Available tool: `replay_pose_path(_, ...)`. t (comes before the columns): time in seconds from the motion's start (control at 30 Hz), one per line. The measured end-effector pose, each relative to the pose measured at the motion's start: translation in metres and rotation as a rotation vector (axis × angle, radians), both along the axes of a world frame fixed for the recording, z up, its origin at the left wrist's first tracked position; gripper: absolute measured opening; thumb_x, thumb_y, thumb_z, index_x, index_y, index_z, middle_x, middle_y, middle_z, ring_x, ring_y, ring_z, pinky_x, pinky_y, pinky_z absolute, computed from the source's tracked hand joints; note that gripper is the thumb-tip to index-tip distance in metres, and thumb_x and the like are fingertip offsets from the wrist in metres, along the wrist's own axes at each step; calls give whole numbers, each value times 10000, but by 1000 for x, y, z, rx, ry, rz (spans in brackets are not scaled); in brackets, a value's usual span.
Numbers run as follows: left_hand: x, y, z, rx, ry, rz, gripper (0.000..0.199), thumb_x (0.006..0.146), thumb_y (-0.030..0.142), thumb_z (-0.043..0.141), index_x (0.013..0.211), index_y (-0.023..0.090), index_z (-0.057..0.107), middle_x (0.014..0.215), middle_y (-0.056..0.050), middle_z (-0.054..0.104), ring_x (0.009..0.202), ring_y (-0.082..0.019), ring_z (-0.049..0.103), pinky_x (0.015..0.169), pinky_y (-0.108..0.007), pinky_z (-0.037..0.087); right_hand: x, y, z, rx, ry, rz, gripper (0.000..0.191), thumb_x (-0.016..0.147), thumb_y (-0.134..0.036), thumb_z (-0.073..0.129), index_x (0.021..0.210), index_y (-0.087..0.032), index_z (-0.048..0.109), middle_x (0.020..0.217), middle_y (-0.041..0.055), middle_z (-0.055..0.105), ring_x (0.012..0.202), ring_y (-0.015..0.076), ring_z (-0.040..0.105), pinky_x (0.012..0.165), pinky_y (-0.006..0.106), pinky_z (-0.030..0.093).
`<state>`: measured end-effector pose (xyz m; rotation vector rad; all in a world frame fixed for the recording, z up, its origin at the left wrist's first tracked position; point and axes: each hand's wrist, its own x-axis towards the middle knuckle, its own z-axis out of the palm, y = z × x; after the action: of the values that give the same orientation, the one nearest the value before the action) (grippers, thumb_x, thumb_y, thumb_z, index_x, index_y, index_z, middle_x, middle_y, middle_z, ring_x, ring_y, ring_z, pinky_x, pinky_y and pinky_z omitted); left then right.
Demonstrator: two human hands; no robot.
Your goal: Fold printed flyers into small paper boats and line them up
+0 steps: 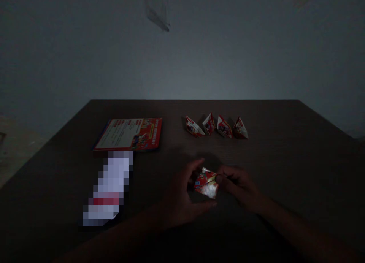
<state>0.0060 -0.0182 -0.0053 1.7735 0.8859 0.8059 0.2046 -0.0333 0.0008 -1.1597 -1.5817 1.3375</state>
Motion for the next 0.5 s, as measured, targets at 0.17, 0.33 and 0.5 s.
replay_pose_path(0.17,1,0,3,129,28,20,806,602,244,819,1285,264,390,1185,-59,549,994,-209,583,793,-300,518,0,0,0,5,-22,3,324,899,-397,479,698,-154,550,596,-27,459,539,98,394,507,220,320)
replay_pose_path(0.33,0,2,6,207,39,21,754,602,240,821,1241,239,423,1127,-54,548,960,-195,580,767,-277,509,-1,1,1,30,-29,-4,323,895,-388,486,671,-160,531,576,-43,419,521,90,364,489,213,299)
replay_pose_path(0.5,-2,3,6,275,29,12,730,618,281,812,1242,236,436,1103,-64,536,938,-200,571,754,-285,502,-1,1,2,69,-78,-8,330,900,-386,472,679,-155,555,574,-38,423,523,95,376,494,216,306)
